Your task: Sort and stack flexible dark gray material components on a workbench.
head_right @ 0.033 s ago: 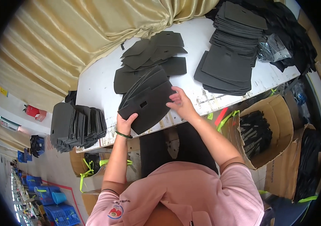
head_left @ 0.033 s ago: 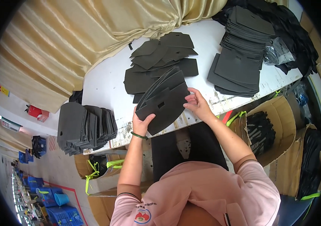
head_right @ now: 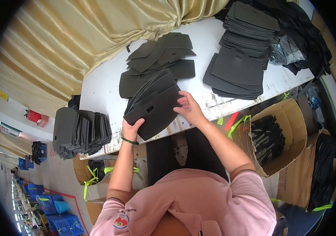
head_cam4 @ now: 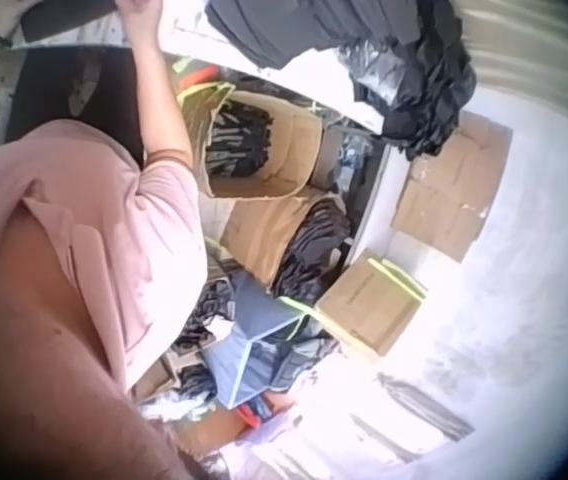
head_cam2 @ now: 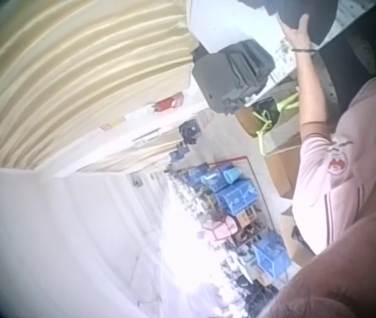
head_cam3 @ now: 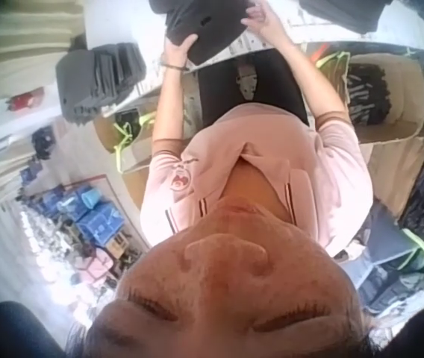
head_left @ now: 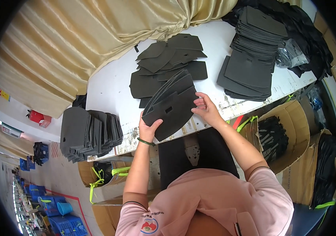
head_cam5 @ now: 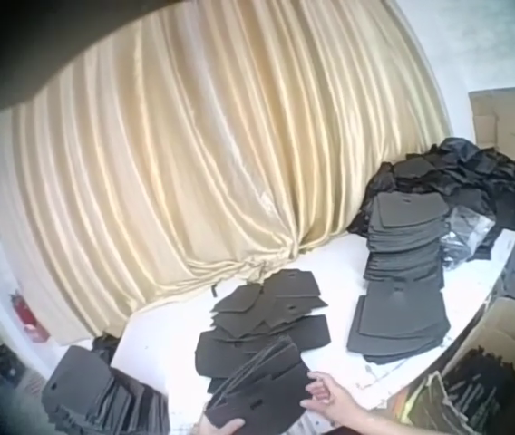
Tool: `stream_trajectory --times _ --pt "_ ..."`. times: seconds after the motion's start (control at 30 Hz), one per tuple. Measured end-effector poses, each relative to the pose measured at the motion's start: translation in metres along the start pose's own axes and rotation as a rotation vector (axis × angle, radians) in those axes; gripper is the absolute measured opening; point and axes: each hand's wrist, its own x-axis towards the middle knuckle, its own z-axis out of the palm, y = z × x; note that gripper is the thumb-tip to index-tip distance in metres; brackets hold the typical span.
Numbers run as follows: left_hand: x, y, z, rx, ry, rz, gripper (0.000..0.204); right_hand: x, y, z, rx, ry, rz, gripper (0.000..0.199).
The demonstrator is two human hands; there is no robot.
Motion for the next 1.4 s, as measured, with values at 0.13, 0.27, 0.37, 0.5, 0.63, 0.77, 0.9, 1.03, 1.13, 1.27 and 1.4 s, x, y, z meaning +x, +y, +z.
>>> stream_trajectory --times 0.13,0.27,0.37,0.5,0.63,0.77,0.9,1.03,1.13,1.27,1.4 --pt "-0.001 -0.001 0.003 -0.021 0.007 0.016 0.056 0.009 0.015 0.004 -0.08 0.125 -0.027 0.063" --pt "-0.003 -0.007 0.005 -0.079 0.026 0.045 0.059 0.01 0.036 0.008 0.075 0.08 0.073 0.062" --pt "-0.007 -0.013 0.0 -0.132 0.05 0.076 0.06 0.001 0.032 0.01 -0.111 0.14 0.106 0.063" --pt "-0.01 -0.02 -0.004 -0.268 0.075 0.108 0.057 -0.016 0.015 0.006 -0.02 0.189 0.128 0.047" --pt "-0.008 -0.015 0.005 -0.409 0.07 0.122 0.046 -0.026 -0.016 -0.022 0.169 0.046 0.078 0.026" --pt "-0.005 -0.015 0.007 -0.274 0.184 0.095 0.043 -0.013 -0.083 -0.082 0.138 0.291 -0.132 0.018" --pt "0.0 -0.009 0.016 -0.156 0.243 0.111 0.035 -0.005 -0.198 -0.133 -0.423 0.106 -0.626 0.019" --pt "0.001 -0.005 0.017 -0.06 0.23 0.175 0.032 0.001 -0.255 -0.072 -1.045 -0.25 -0.861 0.016" --pt "0.001 -0.006 0.028 -0.064 0.173 0.15 0.03 -0.004 -0.22 0.006 -1.276 -0.565 -0.945 0.004" --pt "-0.009 -0.031 0.024 -0.268 0.046 0.087 0.035 0.006 -0.121 0.076 -1.198 -0.513 -1.175 0.003" --pt "-0.025 -0.018 0.024 -0.672 -0.041 0.06 0.041 0.015 -0.105 0.08 -0.871 -0.393 -1.278 0.003"
